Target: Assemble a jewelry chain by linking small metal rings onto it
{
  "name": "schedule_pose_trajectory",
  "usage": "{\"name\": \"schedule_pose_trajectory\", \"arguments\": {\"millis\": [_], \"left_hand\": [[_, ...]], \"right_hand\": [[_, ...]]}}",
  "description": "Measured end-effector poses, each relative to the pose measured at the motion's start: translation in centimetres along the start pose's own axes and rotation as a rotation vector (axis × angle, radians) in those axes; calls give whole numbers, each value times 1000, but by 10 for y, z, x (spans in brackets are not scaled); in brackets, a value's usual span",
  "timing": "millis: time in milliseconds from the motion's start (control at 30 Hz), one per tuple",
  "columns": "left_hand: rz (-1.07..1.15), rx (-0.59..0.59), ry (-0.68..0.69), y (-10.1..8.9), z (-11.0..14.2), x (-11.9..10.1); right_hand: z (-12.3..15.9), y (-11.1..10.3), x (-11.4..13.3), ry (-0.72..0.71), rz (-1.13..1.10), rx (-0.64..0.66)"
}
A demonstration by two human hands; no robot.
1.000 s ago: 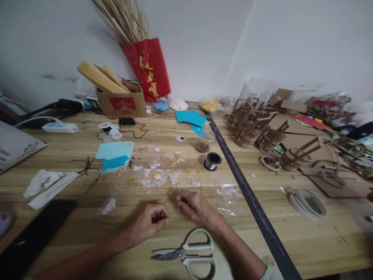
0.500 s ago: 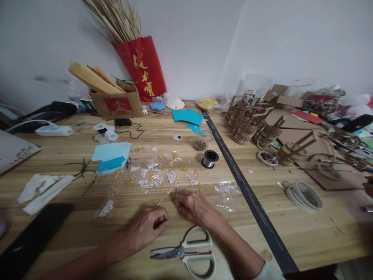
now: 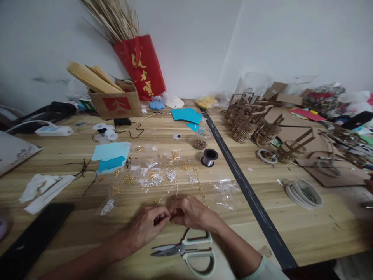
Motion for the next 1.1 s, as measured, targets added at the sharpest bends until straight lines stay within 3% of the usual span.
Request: {"name": "schedule_pose_trajectory", "arguments": {"millis": [200,500,900,1100], "left_hand": [[29,1,-37,-3,0,0],[10,69,-69,-2,0,-2],[-192,143,129,5,6,-9],[-229,140,155,5,8,-11]], "right_hand": [[-2,7,-8,31,-27,-33],[1,-1,-11,75,-6,-6],[5,0,5,20,218,34],[2,6,4,26,344,53]]}}
Point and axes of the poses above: each hand's wrist, its own z-axis away from the middle knuckle, its own y-axis out of the palm, x = y × z, the point moved 6 cm from there along -z, towards the middle knuckle, and after that the axes turned 9 degrees about -x, right-handed, at the moved point
